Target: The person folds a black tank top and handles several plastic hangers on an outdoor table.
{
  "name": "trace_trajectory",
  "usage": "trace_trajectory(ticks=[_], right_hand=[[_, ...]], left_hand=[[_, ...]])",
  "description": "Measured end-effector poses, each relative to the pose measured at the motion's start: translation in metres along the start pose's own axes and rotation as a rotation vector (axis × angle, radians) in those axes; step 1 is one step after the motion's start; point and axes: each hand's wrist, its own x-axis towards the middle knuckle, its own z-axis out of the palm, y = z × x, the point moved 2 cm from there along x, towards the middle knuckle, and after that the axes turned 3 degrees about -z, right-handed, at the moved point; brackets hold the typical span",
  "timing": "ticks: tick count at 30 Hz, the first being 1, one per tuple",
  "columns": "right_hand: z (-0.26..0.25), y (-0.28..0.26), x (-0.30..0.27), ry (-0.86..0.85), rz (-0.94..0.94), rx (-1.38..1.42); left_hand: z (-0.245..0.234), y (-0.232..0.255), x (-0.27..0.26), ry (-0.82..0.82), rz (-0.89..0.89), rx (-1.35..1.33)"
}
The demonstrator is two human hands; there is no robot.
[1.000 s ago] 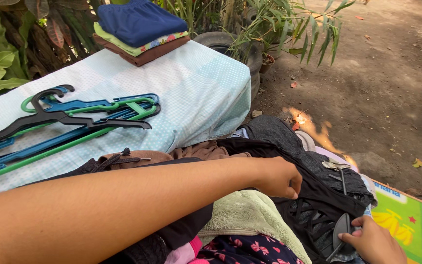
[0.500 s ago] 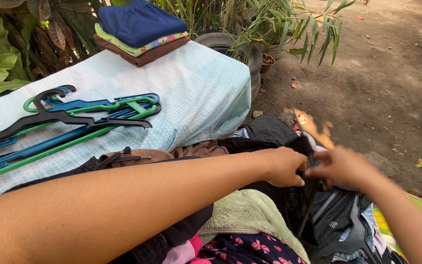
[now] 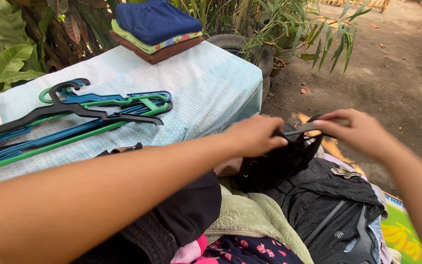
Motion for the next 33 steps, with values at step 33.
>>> trace_trajectory(ticks=[33], right_hand=[[-0.003, -0.089, 0.021, 0.256, -0.48, 0.945]], left_hand=[[-0.039, -0.07, -0.085, 0.001, -0.287, -0.047]])
